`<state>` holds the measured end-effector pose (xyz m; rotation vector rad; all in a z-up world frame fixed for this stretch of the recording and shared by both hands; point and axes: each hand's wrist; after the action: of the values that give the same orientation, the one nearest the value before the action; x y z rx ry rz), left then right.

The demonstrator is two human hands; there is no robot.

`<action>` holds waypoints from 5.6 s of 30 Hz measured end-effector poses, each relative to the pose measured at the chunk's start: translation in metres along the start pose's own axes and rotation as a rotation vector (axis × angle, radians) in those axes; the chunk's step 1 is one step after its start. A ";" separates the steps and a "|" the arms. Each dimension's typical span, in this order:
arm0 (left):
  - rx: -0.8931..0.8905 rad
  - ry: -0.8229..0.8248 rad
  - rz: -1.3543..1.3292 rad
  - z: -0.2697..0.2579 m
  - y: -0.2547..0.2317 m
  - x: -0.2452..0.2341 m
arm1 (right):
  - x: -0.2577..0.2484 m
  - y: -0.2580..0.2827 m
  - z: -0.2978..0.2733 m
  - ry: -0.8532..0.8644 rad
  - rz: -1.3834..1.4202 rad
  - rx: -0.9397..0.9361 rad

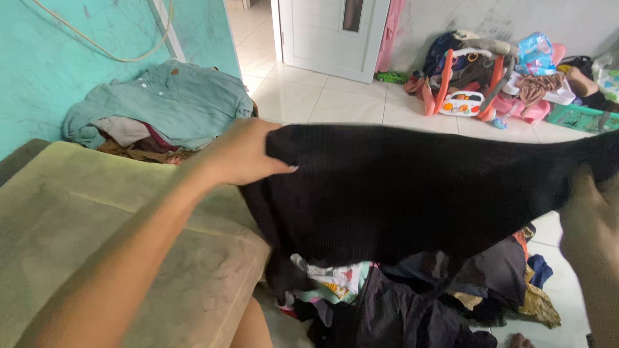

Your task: The person sorts through a pile of clothes, picking up individual items like shirts, pants, and underwear, unfolding them to identify them, and then placing them into different stacks on the floor.

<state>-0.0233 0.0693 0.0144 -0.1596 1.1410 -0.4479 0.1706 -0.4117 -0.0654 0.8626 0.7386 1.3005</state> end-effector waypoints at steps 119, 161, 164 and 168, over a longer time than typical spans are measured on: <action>-0.408 -0.830 -1.853 -0.113 0.115 0.118 | 0.200 0.135 -0.144 1.451 0.195 -0.008; 0.046 0.063 -0.592 -0.098 -0.126 0.211 | 0.151 0.031 -0.128 0.409 0.321 0.811; -0.006 0.192 -0.708 -0.103 -0.124 0.207 | 0.140 0.043 -0.115 0.487 0.375 0.807; -0.178 0.197 -0.788 -0.099 -0.122 0.180 | 0.126 0.065 -0.106 0.778 0.298 0.693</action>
<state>-0.0834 -0.1067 -0.1355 -0.7474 1.2871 -1.0744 0.0640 -0.2707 -0.0607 1.0277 1.7995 1.6947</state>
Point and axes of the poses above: each hand's wrist, its own z-axis towards the middle knuckle, its own x-axis out of the palm, y = z × x, and after that the axes turned 7 degrees about z, right-handed
